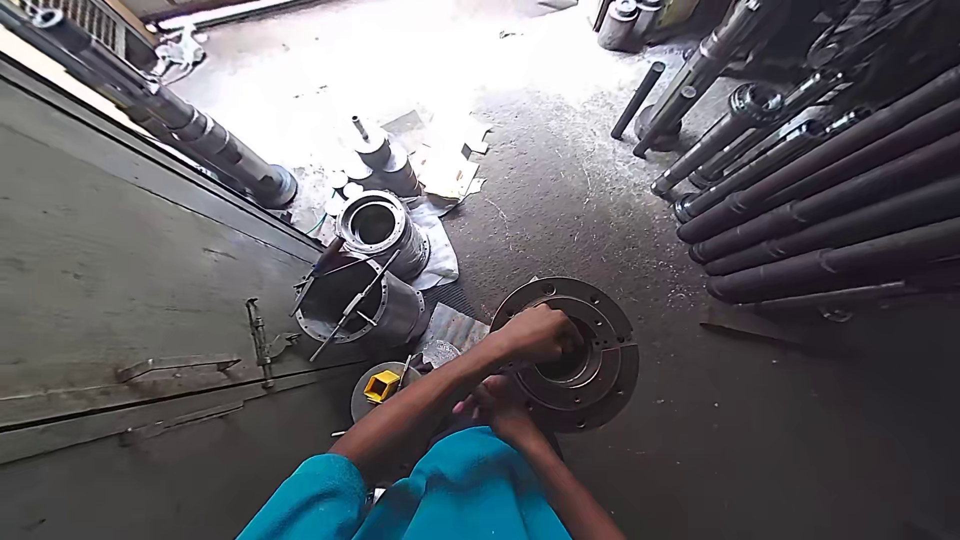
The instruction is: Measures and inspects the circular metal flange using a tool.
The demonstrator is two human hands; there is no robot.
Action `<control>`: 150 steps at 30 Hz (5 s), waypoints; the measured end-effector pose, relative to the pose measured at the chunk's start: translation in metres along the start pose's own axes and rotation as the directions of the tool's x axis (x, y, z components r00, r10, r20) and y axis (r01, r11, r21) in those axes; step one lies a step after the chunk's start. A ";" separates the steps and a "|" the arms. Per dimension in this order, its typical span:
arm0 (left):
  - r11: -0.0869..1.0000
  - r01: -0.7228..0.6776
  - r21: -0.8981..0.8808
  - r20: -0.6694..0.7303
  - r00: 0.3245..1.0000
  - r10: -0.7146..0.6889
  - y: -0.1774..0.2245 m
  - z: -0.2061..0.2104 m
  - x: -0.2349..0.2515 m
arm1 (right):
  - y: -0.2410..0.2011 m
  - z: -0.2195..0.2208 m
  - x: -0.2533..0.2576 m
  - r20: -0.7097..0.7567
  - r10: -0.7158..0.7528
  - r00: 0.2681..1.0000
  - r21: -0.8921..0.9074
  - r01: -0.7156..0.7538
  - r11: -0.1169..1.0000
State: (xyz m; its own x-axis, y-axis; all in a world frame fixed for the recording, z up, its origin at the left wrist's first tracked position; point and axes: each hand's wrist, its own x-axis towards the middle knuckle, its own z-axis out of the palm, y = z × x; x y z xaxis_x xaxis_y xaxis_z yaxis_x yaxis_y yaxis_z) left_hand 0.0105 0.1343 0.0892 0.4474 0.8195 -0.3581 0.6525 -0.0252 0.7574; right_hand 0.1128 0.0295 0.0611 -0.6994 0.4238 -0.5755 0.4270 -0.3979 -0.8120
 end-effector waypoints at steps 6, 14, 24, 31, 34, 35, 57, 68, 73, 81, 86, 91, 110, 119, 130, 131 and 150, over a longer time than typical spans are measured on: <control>0.935 -0.062 -0.350 -0.422 0.901 -0.098 -0.064 0.037 -0.112 | -0.006 -0.073 -0.030 -0.300 -0.453 0.840 -0.491 0.271 0.828; 0.639 -0.358 -0.681 -0.664 0.670 -0.332 -0.071 0.122 -0.158 | -0.011 -0.139 -0.003 -0.270 -0.438 0.858 -0.800 0.054 0.598; 0.787 -0.154 -0.597 -0.495 0.843 -0.211 -0.083 0.012 -0.052 | 0.019 -0.057 -0.060 -0.225 -0.106 0.968 -0.724 -0.094 0.683; 0.843 -0.103 -0.529 -0.666 0.666 -0.336 -0.068 0.113 -0.163 | -0.007 -0.146 -0.018 -0.317 -0.400 0.860 -0.729 0.050 0.683; 0.718 -0.148 -0.680 -0.640 0.597 -0.483 -0.038 0.141 -0.166 | -0.019 -0.157 0.002 -0.227 -0.405 0.886 -0.747 0.108 0.655; 0.708 -0.145 -0.692 -0.651 0.549 -0.524 -0.037 0.136 -0.161 | -0.022 -0.160 -0.004 -0.215 -0.360 0.908 -0.753 0.081 0.654; 0.899 -0.014 -0.438 -0.385 0.907 -0.173 -0.082 0.040 -0.156 | -0.015 -0.117 -0.033 -0.280 -0.627 0.727 -0.791 0.196 0.580; 0.913 -0.091 -0.397 -0.395 0.915 -0.081 -0.046 0.013 -0.027 | 0.024 -0.049 -0.033 0.099 -0.028 0.995 -0.248 0.052 0.967; 0.998 -0.053 0.018 0.029 0.998 0.052 0.000 -0.004 -0.016 | -0.007 0.000 -0.003 -0.028 0.029 0.999 -0.019 -0.029 0.999; 0.770 -0.088 -0.632 -0.392 0.893 -0.220 -0.075 0.088 -0.164 | -0.015 -0.149 -0.009 -0.304 -0.692 0.654 -0.757 0.276 0.593; 0.591 -0.305 -0.747 -0.632 0.600 -0.490 -0.053 0.124 -0.153 | -0.005 -0.156 -0.012 -0.241 -0.438 0.866 -0.733 0.133 0.667; 0.620 -0.241 -0.746 -0.588 0.674 -0.446 -0.074 0.050 -0.084 | 0.029 -0.088 -0.063 -0.283 -0.385 0.878 -0.691 0.091 0.717; 0.609 -0.147 -0.779 -0.586 0.515 -0.626 -0.046 0.088 -0.126 | -0.012 -0.158 -0.040 -0.164 -0.138 0.977 -0.642 0.000 0.767; 0.978 -0.065 0.198 0.275 0.961 0.008 0.028 0.004 0.023 | -0.005 0.038 0.013 -0.426 -0.028 0.904 0.384 0.208 0.899; 0.866 -0.050 -0.497 -0.474 0.851 -0.223 -0.089 0.051 -0.157 | -0.005 -0.109 -0.042 -0.304 -0.634 0.711 -0.775 0.202 0.598; 0.774 -0.113 -0.623 -0.501 0.818 -0.283 -0.082 0.064 -0.155 | -0.005 -0.130 -0.044 -0.314 -0.551 0.773 -0.800 0.097 0.592; 0.994 0.038 -0.105 -0.250 0.966 -0.063 -0.032 0.009 -0.086 | -0.003 -0.048 -0.024 0.013 -0.330 0.944 -0.338 0.315 0.887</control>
State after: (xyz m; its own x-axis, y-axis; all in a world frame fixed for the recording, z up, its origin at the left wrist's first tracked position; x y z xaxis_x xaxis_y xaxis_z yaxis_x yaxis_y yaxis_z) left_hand -0.0439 0.0592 0.0907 0.2382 0.9366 -0.2571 0.6012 0.0657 0.7964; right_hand 0.1561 0.0595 0.0732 -0.8088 0.5205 -0.2738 0.3519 0.0553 -0.9344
